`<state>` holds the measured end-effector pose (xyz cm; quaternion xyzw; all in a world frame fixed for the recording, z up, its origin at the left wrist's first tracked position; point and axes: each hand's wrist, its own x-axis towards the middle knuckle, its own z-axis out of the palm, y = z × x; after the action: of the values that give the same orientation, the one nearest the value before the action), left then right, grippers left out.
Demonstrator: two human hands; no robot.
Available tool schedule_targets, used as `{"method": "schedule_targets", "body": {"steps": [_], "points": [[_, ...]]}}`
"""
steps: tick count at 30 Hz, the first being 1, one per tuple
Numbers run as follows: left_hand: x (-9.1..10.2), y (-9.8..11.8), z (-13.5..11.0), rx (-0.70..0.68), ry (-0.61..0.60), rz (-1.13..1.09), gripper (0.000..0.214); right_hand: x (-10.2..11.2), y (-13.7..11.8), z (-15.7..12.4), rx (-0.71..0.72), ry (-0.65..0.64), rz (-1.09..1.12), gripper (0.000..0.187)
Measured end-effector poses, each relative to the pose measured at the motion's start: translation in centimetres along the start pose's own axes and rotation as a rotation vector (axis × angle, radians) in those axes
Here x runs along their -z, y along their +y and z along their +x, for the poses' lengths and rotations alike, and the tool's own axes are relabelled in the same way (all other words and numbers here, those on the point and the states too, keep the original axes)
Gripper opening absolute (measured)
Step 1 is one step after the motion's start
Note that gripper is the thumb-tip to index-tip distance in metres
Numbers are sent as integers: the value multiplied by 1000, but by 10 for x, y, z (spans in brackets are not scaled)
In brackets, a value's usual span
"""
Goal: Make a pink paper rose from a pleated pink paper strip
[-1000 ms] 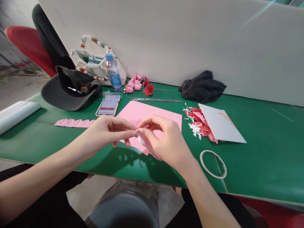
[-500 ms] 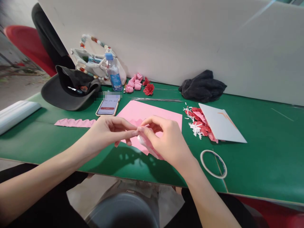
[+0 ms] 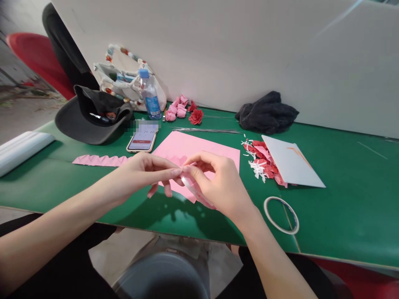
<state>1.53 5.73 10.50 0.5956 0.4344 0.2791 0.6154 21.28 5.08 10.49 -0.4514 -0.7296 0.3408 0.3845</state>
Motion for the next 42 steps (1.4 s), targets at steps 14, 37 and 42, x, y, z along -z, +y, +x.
{"method": "schedule_targets", "body": {"steps": [14, 37, 42], "points": [[-1, 6, -8, -104, 134, 140, 14, 0, -4, -2, -15, -93, 6, 15], [-1, 5, -5, -72, 45, 81, 17, -3, -1, -3, 58, -17, -20, 16], [-1, 4, -6, -76, 39, 93, 15, -3, 0, -3, 12, -64, 29, 18]]}}
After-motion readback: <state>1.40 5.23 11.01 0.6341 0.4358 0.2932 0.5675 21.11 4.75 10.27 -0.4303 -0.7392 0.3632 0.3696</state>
